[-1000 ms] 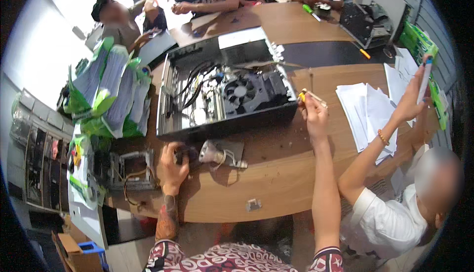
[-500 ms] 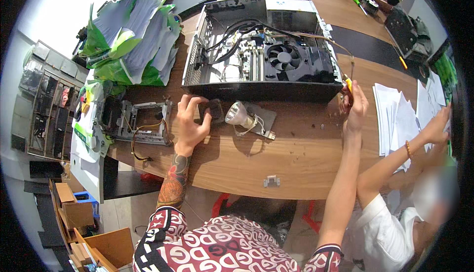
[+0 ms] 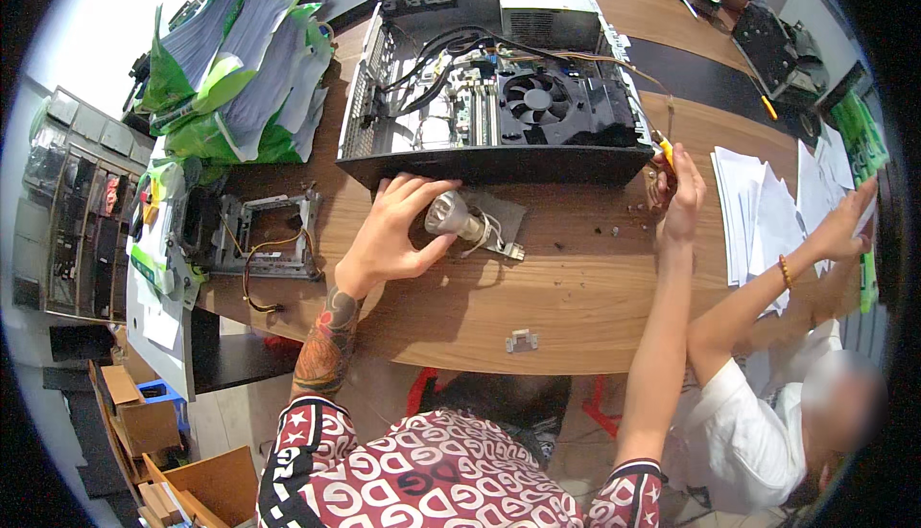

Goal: The person disassembles a projector lamp assembly beside a computer case, loosening screws with a screwdriver and removing the metal casing from the bulb by hand.

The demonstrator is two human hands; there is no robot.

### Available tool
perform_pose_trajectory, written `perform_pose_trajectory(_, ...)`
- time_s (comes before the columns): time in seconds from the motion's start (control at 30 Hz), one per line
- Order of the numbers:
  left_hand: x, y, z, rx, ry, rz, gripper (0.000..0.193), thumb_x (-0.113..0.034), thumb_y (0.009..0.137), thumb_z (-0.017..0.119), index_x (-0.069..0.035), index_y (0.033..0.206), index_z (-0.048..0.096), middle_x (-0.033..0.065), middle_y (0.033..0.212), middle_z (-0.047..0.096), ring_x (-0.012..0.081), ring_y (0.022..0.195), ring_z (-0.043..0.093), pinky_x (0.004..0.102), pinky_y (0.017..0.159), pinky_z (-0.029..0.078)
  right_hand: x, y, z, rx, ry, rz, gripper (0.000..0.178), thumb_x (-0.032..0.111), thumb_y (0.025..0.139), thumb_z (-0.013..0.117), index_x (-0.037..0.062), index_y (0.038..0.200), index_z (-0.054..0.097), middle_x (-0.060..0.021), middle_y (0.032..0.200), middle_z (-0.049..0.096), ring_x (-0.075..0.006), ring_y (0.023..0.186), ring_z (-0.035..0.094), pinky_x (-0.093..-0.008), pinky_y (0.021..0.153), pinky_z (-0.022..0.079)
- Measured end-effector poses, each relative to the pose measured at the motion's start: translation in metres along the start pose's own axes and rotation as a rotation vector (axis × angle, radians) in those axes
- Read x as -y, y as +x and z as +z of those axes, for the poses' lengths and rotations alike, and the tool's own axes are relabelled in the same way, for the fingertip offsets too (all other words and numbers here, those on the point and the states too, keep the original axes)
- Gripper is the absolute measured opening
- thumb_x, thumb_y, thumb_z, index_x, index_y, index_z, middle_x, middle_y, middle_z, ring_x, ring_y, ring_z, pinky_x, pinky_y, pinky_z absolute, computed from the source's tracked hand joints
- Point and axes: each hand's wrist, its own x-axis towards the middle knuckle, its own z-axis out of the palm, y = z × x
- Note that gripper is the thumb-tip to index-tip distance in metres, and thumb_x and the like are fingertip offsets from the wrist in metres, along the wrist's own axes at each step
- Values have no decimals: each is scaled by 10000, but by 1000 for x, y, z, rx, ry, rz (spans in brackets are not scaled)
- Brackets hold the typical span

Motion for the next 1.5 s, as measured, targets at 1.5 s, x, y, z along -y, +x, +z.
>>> perform_pose_trajectory(1.5,-17,-86,53,-241,6,-48,691,-193,595,918,-119,1156,521,142,1219,492,347,1094,512,454,888,469,-2,0,2,-9,48,-31,348,339,993,533,11,924,629,34,559,435,-51,451,348,-217,435,253)
